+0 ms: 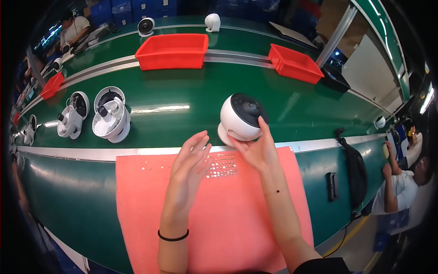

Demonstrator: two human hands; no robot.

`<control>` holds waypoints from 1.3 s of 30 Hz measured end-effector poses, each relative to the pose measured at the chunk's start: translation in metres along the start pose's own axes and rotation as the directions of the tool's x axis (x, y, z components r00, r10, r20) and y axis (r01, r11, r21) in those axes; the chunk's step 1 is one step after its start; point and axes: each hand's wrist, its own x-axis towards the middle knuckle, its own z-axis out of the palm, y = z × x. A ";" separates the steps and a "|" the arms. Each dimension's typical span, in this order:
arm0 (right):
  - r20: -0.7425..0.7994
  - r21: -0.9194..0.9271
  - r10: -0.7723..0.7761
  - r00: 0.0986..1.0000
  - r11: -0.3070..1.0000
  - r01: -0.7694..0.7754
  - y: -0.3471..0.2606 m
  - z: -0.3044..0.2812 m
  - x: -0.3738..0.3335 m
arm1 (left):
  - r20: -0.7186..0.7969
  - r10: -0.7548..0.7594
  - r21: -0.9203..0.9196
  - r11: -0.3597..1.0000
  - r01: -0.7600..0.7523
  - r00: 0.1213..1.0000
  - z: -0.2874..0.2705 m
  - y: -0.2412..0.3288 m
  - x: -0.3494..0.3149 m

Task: Assembling the internal and external components of spherical bulb-type security cameras on an industrial assembly line.

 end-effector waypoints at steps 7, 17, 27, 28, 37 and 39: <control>-0.110 -0.101 -0.125 0.986 0.988 0.114 0.006 -0.025 0.036 | -0.055 0.008 0.262 0.965 0.007 0.998 -0.015 0.006 0.006; -0.057 -0.106 -0.199 0.978 0.976 0.192 -0.012 -0.023 0.036 | 0.460 -0.119 0.829 -0.296 -0.474 0.880 0.025 -0.111 -0.035; -0.262 -0.535 -0.599 0.757 0.743 0.403 0.004 -0.039 -0.020 | 0.477 -0.542 0.834 0.031 -0.550 0.692 0.006 -0.039 -0.012; -0.234 -0.520 -0.643 0.729 0.717 0.465 0.007 -0.044 -0.027 | 0.515 -0.634 0.846 0.268 -0.461 0.577 -0.003 -0.023 0.000; -0.062 -0.770 -0.651 0.757 0.513 0.379 0.032 -0.025 -0.042 | -0.457 0.109 -0.470 0.813 -0.344 0.883 -0.135 0.075 0.027; 0.011 -0.864 -0.623 0.782 0.387 0.321 0.041 -0.024 -0.044 | -0.457 0.119 -0.514 0.773 -0.371 0.882 -0.161 0.072 0.031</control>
